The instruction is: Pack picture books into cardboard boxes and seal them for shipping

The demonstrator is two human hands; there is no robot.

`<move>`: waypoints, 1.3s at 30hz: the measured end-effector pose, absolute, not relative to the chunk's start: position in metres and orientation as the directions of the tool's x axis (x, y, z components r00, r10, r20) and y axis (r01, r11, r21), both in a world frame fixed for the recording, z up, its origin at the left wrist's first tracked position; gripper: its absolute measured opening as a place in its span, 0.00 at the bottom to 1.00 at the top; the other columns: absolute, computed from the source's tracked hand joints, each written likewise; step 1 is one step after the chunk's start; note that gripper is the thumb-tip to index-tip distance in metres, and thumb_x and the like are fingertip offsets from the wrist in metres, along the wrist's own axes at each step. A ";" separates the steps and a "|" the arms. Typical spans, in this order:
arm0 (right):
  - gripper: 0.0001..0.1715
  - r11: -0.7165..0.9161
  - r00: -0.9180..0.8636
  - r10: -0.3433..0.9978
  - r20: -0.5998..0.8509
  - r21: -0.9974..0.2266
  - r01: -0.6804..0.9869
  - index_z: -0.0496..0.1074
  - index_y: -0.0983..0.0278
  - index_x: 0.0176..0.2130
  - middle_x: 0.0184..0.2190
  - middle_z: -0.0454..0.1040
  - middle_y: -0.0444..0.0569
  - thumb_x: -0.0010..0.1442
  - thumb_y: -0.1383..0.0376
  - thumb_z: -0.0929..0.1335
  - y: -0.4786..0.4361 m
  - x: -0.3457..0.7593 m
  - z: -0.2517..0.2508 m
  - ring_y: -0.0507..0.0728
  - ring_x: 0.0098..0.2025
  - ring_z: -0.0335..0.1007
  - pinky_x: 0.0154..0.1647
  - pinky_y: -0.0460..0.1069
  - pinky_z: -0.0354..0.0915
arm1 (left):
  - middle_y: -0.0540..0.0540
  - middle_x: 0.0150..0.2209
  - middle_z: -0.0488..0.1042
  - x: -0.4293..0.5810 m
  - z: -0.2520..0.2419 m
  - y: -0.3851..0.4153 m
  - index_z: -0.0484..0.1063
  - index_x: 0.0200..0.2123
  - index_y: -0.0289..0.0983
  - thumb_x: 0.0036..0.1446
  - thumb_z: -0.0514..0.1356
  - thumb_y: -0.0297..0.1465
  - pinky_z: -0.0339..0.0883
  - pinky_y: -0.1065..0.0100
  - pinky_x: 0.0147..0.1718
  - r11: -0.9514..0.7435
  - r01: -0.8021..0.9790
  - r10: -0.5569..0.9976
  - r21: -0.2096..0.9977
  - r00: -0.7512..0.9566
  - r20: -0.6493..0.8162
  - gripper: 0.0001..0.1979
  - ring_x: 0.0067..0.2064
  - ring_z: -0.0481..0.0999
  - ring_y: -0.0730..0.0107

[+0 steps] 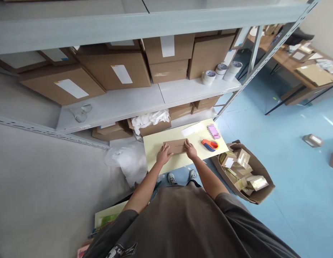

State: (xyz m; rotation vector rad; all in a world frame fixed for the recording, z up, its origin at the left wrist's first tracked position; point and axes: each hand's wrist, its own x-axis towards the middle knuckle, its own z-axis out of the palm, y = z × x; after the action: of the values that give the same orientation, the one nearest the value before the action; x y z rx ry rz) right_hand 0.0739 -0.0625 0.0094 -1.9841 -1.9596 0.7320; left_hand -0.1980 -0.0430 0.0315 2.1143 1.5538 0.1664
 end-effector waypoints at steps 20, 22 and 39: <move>0.34 -0.089 0.070 0.996 -0.055 -0.553 0.829 0.64 0.63 0.73 0.75 0.60 0.59 0.70 0.66 0.64 -0.074 0.251 0.029 0.69 0.77 0.51 0.75 0.66 0.56 | 0.31 0.77 0.55 -0.106 0.006 -0.054 0.65 0.74 0.36 0.72 0.56 0.43 0.54 0.39 0.72 -0.323 0.880 0.909 0.347 0.391 -0.144 0.32 0.80 0.44 0.38; 0.35 -0.128 0.116 0.992 -0.057 -0.558 0.820 0.65 0.64 0.72 0.74 0.63 0.60 0.69 0.68 0.65 -0.076 0.289 0.027 0.67 0.75 0.54 0.75 0.64 0.57 | 0.30 0.77 0.55 -0.101 0.002 -0.052 0.66 0.73 0.33 0.72 0.57 0.43 0.54 0.42 0.73 -0.319 0.880 0.910 0.352 0.388 -0.145 0.32 0.80 0.44 0.38; 0.28 -0.274 0.015 0.865 -0.501 -0.447 0.851 0.72 0.68 0.63 0.60 0.76 0.67 0.67 0.62 0.70 -0.071 0.298 -0.031 0.70 0.64 0.72 0.65 0.58 0.64 | 0.36 0.77 0.55 -0.096 0.012 -0.051 0.64 0.74 0.38 0.71 0.59 0.42 0.59 0.45 0.71 -0.223 0.917 0.918 0.331 0.312 -0.246 0.32 0.80 0.45 0.43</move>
State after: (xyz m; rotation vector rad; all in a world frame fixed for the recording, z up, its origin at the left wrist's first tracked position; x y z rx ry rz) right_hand 0.2976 -0.0713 -0.0306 -2.2247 -1.8812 1.1240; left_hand -0.0957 -0.0508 0.0115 2.1726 1.6299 0.0028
